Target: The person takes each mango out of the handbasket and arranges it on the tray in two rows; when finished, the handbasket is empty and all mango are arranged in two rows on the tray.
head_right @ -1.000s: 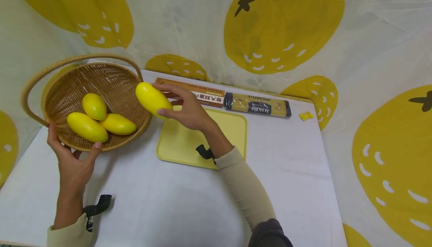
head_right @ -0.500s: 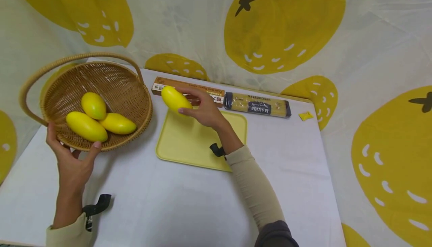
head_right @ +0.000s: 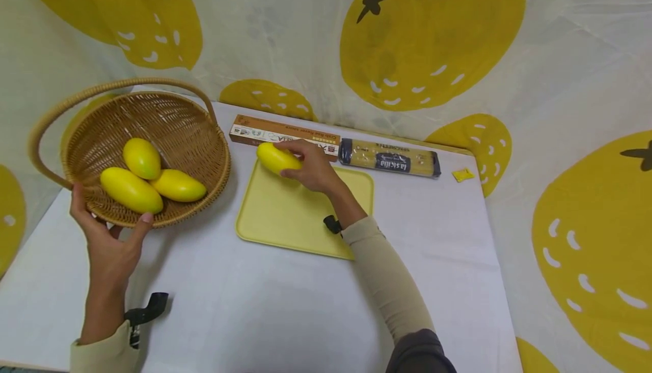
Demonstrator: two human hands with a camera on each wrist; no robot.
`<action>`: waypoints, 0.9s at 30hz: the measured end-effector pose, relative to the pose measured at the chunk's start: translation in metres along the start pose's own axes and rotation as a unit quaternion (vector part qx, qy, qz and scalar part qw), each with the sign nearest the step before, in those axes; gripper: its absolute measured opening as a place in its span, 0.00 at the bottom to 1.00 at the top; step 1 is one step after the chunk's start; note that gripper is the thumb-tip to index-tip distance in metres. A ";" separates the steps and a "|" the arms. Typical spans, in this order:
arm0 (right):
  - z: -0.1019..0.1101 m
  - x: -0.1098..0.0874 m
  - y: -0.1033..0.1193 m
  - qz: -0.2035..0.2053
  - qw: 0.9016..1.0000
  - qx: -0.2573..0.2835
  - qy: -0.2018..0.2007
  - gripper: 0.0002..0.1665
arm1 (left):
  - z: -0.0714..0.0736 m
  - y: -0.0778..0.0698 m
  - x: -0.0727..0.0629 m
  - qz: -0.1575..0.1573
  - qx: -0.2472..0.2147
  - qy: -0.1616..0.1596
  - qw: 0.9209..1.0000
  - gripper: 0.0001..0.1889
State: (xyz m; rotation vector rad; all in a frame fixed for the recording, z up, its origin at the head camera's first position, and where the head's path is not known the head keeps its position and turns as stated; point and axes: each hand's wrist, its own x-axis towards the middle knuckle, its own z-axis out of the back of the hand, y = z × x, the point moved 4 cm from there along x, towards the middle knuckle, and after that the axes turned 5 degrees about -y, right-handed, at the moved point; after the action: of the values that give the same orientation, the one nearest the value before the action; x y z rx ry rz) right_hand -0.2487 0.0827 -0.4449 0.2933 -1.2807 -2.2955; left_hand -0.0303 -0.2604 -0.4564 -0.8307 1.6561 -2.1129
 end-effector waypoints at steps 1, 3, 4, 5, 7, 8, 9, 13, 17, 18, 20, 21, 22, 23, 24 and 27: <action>0.000 0.001 -0.001 0.003 1.000 -0.011 -0.001 0.37 | 0.000 0.000 0.000 0.001 0.000 0.000 1.000 0.62; -0.001 0.002 -0.003 0.009 0.999 -0.034 -0.001 0.37 | 0.000 0.000 0.000 0.003 0.002 0.000 1.000 0.62; -0.002 0.003 -0.004 0.012 0.999 -0.045 -0.001 0.37 | 0.000 0.000 0.000 0.004 0.002 -0.001 1.000 0.62; -0.003 0.003 -0.005 0.014 0.998 -0.055 -0.001 0.37 | 0.000 0.000 0.000 0.005 0.002 -0.001 1.000 0.62; -0.005 0.004 -0.006 0.017 0.997 -0.071 -0.004 0.37 | 0.000 0.000 0.000 0.006 0.003 -0.001 1.000 0.62; -0.005 0.004 -0.006 0.017 0.997 -0.076 -0.005 0.37 | 0.000 0.000 0.000 0.006 0.003 -0.001 1.000 0.62; -0.006 0.004 -0.007 0.018 0.997 -0.081 -0.007 0.37 | 0.000 0.000 0.000 0.005 0.004 -0.001 1.000 0.62; -0.009 0.005 -0.008 0.012 0.996 -0.085 -0.012 0.37 | -0.001 -0.001 -0.001 0.007 0.007 -0.001 1.000 0.62; -0.009 0.005 -0.009 0.004 0.996 -0.090 -0.010 0.38 | -0.001 -0.001 -0.001 0.007 0.006 -0.001 1.000 0.62; -0.009 0.005 -0.009 0.002 0.996 -0.092 -0.011 0.38 | -0.001 -0.001 -0.001 0.006 0.005 -0.001 1.000 0.62; -0.008 0.005 -0.011 -0.003 0.995 -0.095 -0.013 0.37 | -0.001 -0.001 -0.001 0.002 0.003 0.000 1.000 0.62; -0.008 0.004 -0.011 -0.006 0.995 -0.094 -0.014 0.36 | -0.001 -0.001 -0.001 0.000 0.002 0.001 1.000 0.62; -0.008 0.004 -0.012 -0.009 0.996 -0.093 -0.015 0.35 | -0.001 -0.001 -0.001 -0.002 0.001 0.001 1.000 0.62; -0.008 0.004 -0.013 -0.013 0.996 -0.091 -0.016 0.35 | -0.001 -0.001 -0.001 -0.004 0.000 0.002 1.000 0.62; -0.007 0.004 -0.014 -0.016 0.996 -0.090 -0.017 0.34 | -0.001 0.000 -0.001 -0.005 -0.001 0.002 1.000 0.62; -0.007 0.004 -0.016 -0.027 0.996 -0.081 -0.019 0.34 | 0.000 0.000 0.000 -0.008 -0.003 0.002 1.000 0.62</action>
State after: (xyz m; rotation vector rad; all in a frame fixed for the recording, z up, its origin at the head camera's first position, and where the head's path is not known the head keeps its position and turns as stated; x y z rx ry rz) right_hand -0.2536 0.0824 -0.4620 0.2325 -1.1079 -2.4448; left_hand -0.0303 -0.2597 -0.4562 -0.8449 1.6643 -2.1224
